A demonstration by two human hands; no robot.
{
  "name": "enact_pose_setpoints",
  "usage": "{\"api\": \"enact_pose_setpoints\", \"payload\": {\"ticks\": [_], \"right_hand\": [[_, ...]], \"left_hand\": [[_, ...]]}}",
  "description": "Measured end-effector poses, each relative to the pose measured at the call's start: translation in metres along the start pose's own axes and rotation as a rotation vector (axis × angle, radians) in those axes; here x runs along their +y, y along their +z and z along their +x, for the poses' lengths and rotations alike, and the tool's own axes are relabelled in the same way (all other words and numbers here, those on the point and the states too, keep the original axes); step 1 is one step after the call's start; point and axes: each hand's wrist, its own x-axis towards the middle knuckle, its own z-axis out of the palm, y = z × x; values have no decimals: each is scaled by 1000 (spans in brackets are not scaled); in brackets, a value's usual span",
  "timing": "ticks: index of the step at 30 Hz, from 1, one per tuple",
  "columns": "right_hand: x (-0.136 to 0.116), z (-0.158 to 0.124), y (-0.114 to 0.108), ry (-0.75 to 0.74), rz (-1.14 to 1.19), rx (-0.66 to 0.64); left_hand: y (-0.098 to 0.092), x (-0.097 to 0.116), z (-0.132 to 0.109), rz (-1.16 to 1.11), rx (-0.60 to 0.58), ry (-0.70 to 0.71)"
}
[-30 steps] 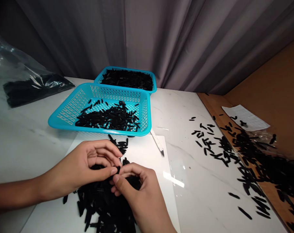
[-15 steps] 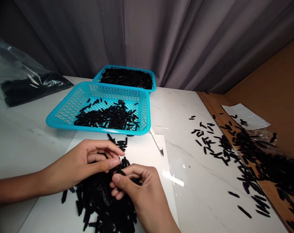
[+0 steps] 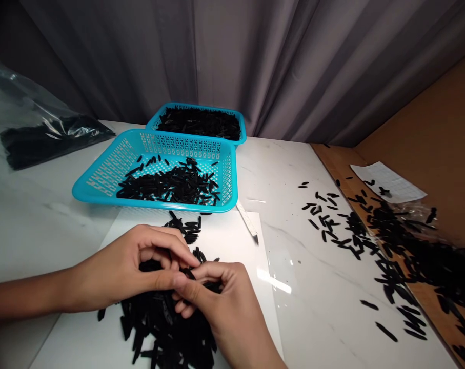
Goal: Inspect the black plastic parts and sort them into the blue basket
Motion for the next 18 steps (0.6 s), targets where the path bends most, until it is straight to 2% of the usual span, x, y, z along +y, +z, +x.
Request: {"api": "enact_pose_setpoints", "payload": {"ticks": [6,9,12,18], "right_hand": [[3,2,2,-13,-13,34],[5,3,1,-31,0,53],[3,2,-1,-57,17,92],[0,1,-3,-63,55,125]], "left_hand": [[1,-5,1,-32,97,-93],[0,-7,2,-87,135,-94],[-1,-8,3,-128,131,-70],[-4,-9,4,-188,118,-115]]}}
